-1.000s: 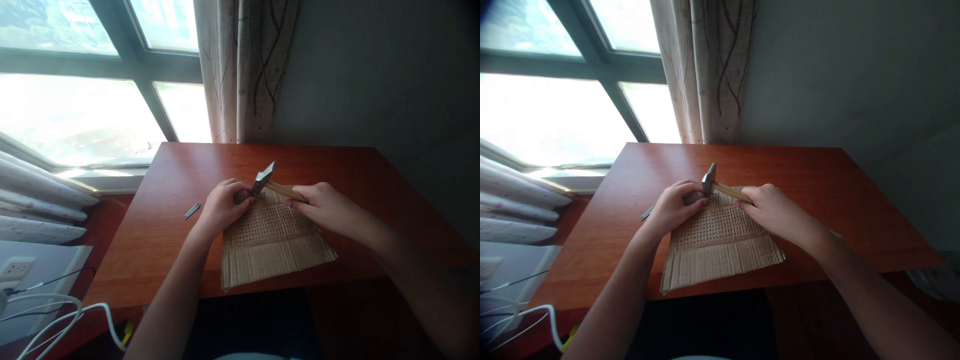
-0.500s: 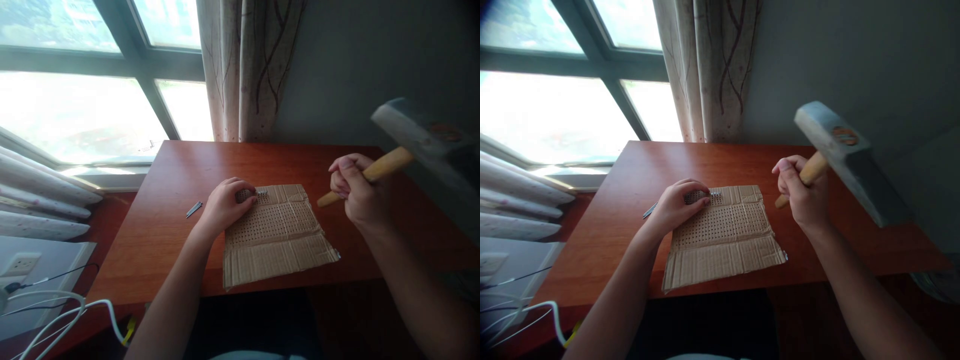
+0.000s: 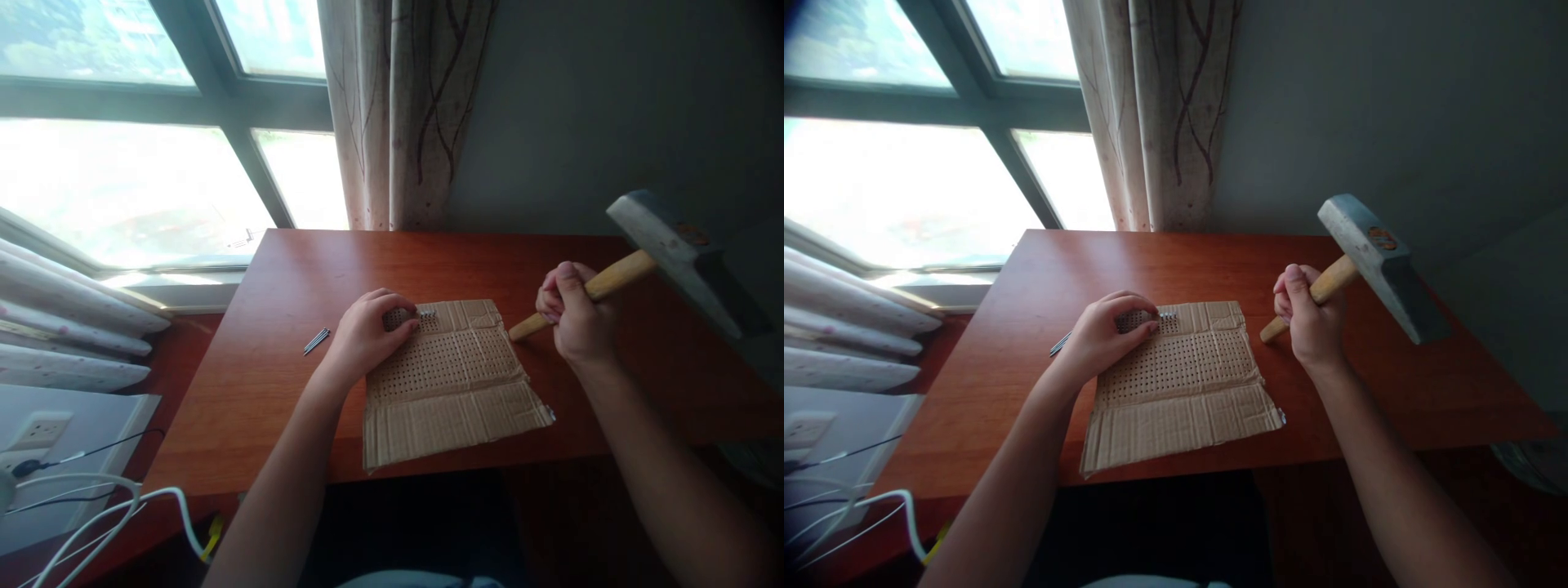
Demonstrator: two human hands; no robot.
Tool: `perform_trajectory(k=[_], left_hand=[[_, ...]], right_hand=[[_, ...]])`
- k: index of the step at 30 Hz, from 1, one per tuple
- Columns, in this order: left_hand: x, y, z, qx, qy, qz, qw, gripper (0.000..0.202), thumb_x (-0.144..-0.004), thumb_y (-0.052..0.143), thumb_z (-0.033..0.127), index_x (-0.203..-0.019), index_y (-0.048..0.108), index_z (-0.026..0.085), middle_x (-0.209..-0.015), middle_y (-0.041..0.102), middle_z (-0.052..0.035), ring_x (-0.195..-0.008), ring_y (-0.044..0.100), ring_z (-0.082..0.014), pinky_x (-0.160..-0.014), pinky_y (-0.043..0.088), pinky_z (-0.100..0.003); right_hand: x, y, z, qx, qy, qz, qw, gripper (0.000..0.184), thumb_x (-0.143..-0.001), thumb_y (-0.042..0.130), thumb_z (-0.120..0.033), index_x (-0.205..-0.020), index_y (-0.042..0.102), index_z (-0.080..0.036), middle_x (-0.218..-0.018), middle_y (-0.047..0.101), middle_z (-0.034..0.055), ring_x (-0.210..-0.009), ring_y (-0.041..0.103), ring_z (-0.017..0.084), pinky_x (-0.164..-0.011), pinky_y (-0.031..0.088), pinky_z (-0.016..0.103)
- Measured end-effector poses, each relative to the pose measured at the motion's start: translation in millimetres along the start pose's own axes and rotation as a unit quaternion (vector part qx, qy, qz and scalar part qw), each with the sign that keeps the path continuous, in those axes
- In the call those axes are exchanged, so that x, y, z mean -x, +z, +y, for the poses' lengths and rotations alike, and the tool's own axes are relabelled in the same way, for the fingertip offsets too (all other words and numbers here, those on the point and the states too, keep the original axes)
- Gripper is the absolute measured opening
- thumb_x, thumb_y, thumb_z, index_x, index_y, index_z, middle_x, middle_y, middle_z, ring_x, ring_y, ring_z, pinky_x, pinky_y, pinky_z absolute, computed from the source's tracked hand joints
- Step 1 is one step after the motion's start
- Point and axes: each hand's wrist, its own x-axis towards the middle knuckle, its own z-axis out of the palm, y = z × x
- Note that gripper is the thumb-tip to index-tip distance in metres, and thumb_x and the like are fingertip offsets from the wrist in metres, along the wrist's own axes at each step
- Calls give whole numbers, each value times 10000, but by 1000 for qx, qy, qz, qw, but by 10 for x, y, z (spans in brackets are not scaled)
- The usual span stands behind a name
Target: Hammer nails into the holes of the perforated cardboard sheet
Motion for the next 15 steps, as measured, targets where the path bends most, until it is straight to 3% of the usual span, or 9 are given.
perform_trajectory(k=[7, 11, 15], left_hand=[[-1, -3, -2, 3, 6, 2, 1000, 109, -850, 679, 253, -949, 719, 232, -1002, 708, -39, -953, 664, -212, -884, 529, -378], [4, -10, 9, 11, 19, 18, 1000, 103, -856, 669, 248, -940, 726, 232, -1025, 708, -46, -969, 669, -209, -917, 529, -387], [1, -71, -34, 23, 26, 90, 995, 140, -868, 654, 274, -974, 731, 223, -1185, 685, -75, -1110, 645, -229, -967, 521, -395]], right_hand=[[-28, -26, 28, 29, -37, -10, 999, 421, -921, 638, -454, -612, 503, -201, -536, 420, -42, -443, 443, 82, -417, 330, 246], [-15, -39, 41, -2, 7, -6, 1000, 433, -902, 655, -453, -595, 485, -199, -476, 305, -80, -360, 289, 49, -358, 196, 230], [11, -11, 36, -11, 13, 16, 1000, 431, -874, 674, -464, -591, 482, -201, -458, 303, -83, -358, 275, 48, -349, 172, 223]])
